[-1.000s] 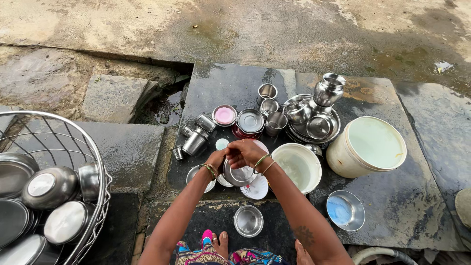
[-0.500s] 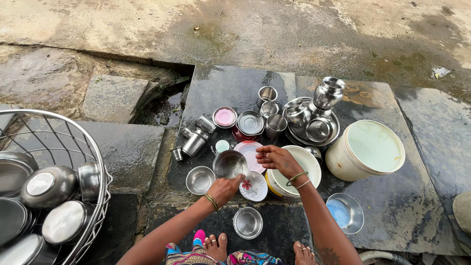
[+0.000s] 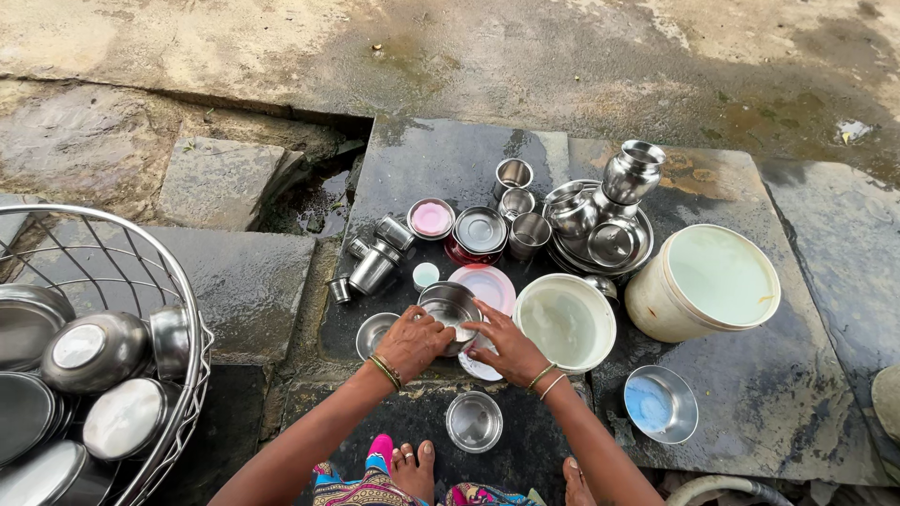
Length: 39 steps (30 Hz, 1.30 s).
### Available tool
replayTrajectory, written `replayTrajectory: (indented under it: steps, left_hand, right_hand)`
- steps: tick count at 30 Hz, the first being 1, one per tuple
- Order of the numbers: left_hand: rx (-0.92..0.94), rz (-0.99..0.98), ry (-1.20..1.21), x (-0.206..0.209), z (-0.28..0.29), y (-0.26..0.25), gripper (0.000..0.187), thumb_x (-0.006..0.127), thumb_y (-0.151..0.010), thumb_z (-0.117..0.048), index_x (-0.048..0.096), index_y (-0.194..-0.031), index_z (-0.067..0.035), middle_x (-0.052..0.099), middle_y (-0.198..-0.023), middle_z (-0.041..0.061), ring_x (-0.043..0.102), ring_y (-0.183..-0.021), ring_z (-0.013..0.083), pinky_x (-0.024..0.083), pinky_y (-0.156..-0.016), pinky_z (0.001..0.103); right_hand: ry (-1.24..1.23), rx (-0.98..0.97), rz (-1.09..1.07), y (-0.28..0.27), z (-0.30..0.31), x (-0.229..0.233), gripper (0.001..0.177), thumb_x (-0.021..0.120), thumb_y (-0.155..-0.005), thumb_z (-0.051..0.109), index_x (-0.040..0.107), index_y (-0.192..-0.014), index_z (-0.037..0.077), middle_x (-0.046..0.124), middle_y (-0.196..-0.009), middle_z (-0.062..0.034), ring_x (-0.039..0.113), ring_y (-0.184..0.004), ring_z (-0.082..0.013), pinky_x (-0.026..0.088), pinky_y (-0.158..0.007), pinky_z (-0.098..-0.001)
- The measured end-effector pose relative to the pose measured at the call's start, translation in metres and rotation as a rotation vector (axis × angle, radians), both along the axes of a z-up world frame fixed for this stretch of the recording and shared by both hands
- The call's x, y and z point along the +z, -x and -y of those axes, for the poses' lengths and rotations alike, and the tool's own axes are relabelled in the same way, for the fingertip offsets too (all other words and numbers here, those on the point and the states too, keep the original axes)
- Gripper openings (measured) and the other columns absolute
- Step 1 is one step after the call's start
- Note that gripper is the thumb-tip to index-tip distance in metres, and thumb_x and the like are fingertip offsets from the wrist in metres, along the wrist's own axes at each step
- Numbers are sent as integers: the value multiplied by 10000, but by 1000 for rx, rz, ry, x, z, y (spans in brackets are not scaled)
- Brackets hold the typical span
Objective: The person washes various metal dishes, plates, and bowls by hand using water from a bucket and a white basin, then places the washed items into a wire basket.
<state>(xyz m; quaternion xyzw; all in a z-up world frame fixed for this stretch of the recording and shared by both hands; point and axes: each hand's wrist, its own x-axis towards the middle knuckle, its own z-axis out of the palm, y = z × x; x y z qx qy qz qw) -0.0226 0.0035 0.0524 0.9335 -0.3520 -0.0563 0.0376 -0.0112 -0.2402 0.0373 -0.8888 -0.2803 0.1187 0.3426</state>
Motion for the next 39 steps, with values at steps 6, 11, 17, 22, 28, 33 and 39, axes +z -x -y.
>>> replayTrajectory:
  steps: [6,11,17,22,28,33,39]
  left_hand:
    - [155,-77,333,57,-10,-9,307,665,-887,-154,656,-1194,-149,655,-1261,69,601,-1207,240,420,-1069,450]
    - [256,-14,652,63,-13,-13,364,664,-952,-211,632,-1309,-145,572,-1426,78,542,-1303,298,439,-1077,444]
    - [252,-12,740,51,-14,-11,357,671,-933,-222,647,-1282,-150,575,-1425,89,534,-1309,319,450,-1084,433]
    - [265,-81,742,53,-27,-7,274,666,-932,-207,682,-1198,-141,675,-1289,54,665,-1153,272,554,-954,392]
    - [378,-430,638,45,-16,-13,254,659,-929,-240,684,-1169,-159,745,-1087,31,735,-949,239,590,-832,382]
    - [224,-430,665,7,16,-22,242,674,-933,-223,697,-1156,-131,757,-1107,60,725,-991,254,572,-855,402]
    - [119,-483,555,0,39,-20,265,651,-954,-270,687,-1181,-139,753,-1109,73,721,-1005,264,564,-848,418]
  right_hand:
    - [-363,-56,-202,-1,-13,-65,265,694,-928,258,609,-1057,43,511,-1445,-85,487,-1368,-216,482,-1100,-352]
    - [-1034,-287,-993,4,-27,-89,315,553,-1083,350,588,-1182,54,636,-1165,-47,644,-1084,-155,577,-1030,-401]
    - [-1285,-542,-1067,-3,-2,-61,480,537,-973,437,623,-1239,47,702,-1165,-143,710,-1042,-248,644,-861,-369]
    - [-1470,-946,-763,-49,126,-93,351,604,-986,474,697,-1062,145,692,-857,-18,594,-675,-116,386,-454,-226]
    - [-540,-970,-579,-85,184,-126,480,671,-989,507,752,-1046,37,661,-840,-13,546,-661,-138,385,-563,-293]
    - [227,-667,-473,-102,137,-112,526,655,-929,493,664,-1228,60,761,-1071,-201,734,-970,-302,550,-928,-438]
    - [1247,203,1,-73,126,-138,357,501,-1028,280,673,-1326,187,637,-1388,-41,532,-1362,-261,276,-1220,-559]
